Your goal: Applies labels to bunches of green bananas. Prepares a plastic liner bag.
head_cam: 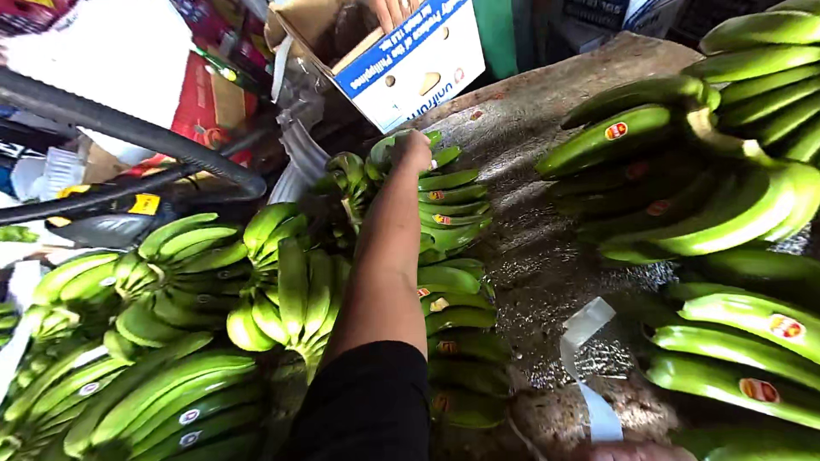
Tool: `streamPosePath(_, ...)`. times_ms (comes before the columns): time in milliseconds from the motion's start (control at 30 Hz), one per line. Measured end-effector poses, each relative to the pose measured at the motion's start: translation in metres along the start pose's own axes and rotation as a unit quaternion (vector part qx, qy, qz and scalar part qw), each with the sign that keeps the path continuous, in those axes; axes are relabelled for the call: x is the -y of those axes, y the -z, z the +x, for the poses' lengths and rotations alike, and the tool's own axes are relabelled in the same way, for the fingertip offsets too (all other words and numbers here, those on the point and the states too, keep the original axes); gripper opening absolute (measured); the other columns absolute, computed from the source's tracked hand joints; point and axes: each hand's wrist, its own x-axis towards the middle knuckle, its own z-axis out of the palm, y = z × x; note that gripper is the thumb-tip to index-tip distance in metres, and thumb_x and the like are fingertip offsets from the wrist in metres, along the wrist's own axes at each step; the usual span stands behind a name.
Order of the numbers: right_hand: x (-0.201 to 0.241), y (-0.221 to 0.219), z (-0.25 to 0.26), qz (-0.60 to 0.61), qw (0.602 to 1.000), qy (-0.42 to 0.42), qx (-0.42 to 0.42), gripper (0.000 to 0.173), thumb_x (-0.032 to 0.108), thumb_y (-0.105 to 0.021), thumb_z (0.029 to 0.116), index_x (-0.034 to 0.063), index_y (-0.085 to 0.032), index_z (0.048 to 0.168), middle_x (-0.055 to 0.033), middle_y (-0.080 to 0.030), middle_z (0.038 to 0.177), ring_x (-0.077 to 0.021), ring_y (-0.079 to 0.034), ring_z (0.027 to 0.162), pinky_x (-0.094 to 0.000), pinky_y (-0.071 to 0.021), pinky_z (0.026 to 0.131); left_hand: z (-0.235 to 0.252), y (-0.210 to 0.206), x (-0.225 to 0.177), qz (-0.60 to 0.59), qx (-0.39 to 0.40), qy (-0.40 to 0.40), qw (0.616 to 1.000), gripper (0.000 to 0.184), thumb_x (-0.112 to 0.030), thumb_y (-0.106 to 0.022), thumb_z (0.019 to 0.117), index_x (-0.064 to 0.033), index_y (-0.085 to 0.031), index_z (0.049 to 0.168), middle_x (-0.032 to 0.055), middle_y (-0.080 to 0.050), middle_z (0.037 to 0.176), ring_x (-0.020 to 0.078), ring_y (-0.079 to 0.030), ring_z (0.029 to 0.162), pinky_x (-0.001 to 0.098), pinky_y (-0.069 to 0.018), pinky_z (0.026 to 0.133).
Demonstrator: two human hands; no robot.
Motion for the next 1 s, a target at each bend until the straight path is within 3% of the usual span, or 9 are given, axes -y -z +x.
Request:
streamPosePath(233,-0.004,-0.001,0.001,0.027,0.999,-0.010,-0.040,0.026,0.025,-0.060,0.1037,0.0254,-0.074,0.126,0.0080,-0.073,0.123,-0.0069,-0.070,0.109,-0.0296,-0.0583,0.096,-0.008,-0.002,-0.016,0.185,0.011,0.069,0.980,0.046,-0.014,-0.073,0.0910,0.0100,-0.062,0.129,0.0344,-0.050,0.144,0.0522,-0.035,0.143,0.0747,-0.0179,0.116)
streamPosePath(333,0.010,-0.017,-0.005,0.001,0.998,0.001,-0.066,0.029,0.020,-0.065,0.1001,0.0274,-0.073,0.127,0.0102,-0.072,0.124,-0.0039,-0.069,0.106,-0.0262,-0.0583,0.093,-0.049,0.017,-0.026,0.101,-0.032,-0.010,0.994,0.034,-0.011,-0.071,0.0904,0.0058,-0.069,0.120,0.0339,-0.049,0.144,0.0529,-0.038,0.140,0.0742,-0.0245,0.113)
streamPosePath(400,0.018,-0.030,-0.010,-0.019,0.996,0.027,-0.084,0.036,0.011,-0.069,0.0956,0.0286,-0.072,0.126,0.0110,-0.071,0.124,-0.0033,-0.071,0.099,-0.0253,-0.0608,0.087,-0.119,0.032,-0.037,-0.079,-0.058,-0.134,0.986,0.028,-0.012,-0.063,0.0981,0.0006,-0.070,0.122,0.0290,-0.058,0.132,0.0435,-0.052,0.129,0.0630,-0.0402,0.108)
streamPosePath(500,0.027,-0.059,-0.014,-0.013,0.980,0.120,-0.156,0.029,0.012,-0.071,0.0938,0.0291,-0.076,0.117,0.0095,-0.074,0.114,-0.0028,-0.071,0.092,-0.0226,-0.0611,0.082,-0.278,0.013,-0.048,-0.428,0.073,-0.302,0.849,0.025,-0.014,-0.053,0.1044,0.0042,-0.070,0.107,0.0113,-0.071,0.103,0.0149,-0.068,0.097,0.0351,-0.0565,0.090)
streamPosePath(567,0.037,-0.081,-0.018,0.008,0.958,0.168,-0.232,0.019,0.016,-0.072,0.0927,0.0290,-0.078,0.106,0.0095,-0.076,0.104,-0.0024,-0.071,0.090,-0.0212,-0.0604,0.081,-0.369,-0.018,-0.044,-0.558,0.244,-0.338,0.718,0.045,-0.034,-0.048,0.1074,0.0045,-0.067,0.120,0.0036,-0.072,0.119,0.0050,-0.065,0.111,0.0276,-0.0512,0.100)
streamPosePath(633,0.046,-0.097,-0.026,0.031,0.939,0.191,-0.284,0.019,0.008,-0.070,0.0921,0.0237,-0.077,0.099,0.0065,-0.076,0.101,-0.0038,-0.071,0.089,-0.0208,-0.0600,0.079,-0.431,-0.033,-0.032,-0.625,0.311,-0.276,0.661,0.041,-0.032,-0.055,0.1046,0.0004,-0.063,0.128,-0.0057,-0.070,0.116,-0.0017,-0.063,0.107,0.0216,-0.0513,0.096)
streamPosePath(733,0.051,-0.108,-0.051,-0.047,0.939,0.172,-0.295,0.023,-0.003,-0.060,0.0931,0.0133,-0.068,0.107,0.0052,-0.075,0.095,-0.0063,-0.072,0.081,-0.0243,-0.0623,0.074,-0.489,-0.023,-0.008,-0.624,0.222,-0.177,0.728,0.026,0.001,-0.057,0.0956,0.0010,-0.065,0.120,-0.0058,-0.069,0.099,-0.0027,-0.064,0.086,0.0181,-0.0555,0.079)
streamPosePath(833,0.055,-0.117,-0.084,-0.262,0.927,0.102,-0.248,0.021,0.001,-0.060,0.0945,-0.0023,-0.063,0.115,0.0051,-0.070,0.078,-0.0026,-0.068,0.064,-0.0224,-0.0609,0.063,-0.521,-0.011,0.028,-0.511,0.111,-0.172,0.835,0.019,-0.002,-0.057,0.0989,0.0006,-0.070,0.113,0.0015,-0.070,0.099,0.0018,-0.064,0.084,0.0212,-0.0540,0.078)
streamPosePath(1000,0.062,-0.162,-0.111,-0.456,0.857,0.156,-0.182,0.016,0.009,-0.067,0.0934,0.0013,-0.070,0.107,0.0004,-0.069,0.085,0.0017,-0.061,0.069,-0.0179,-0.0541,0.065,-0.573,0.018,0.050,-0.392,0.057,-0.257,0.882,0.020,-0.001,-0.054,0.1016,-0.0055,-0.073,0.109,0.0025,-0.071,0.107,0.0047,-0.066,0.097,0.0231,-0.0549,0.088)
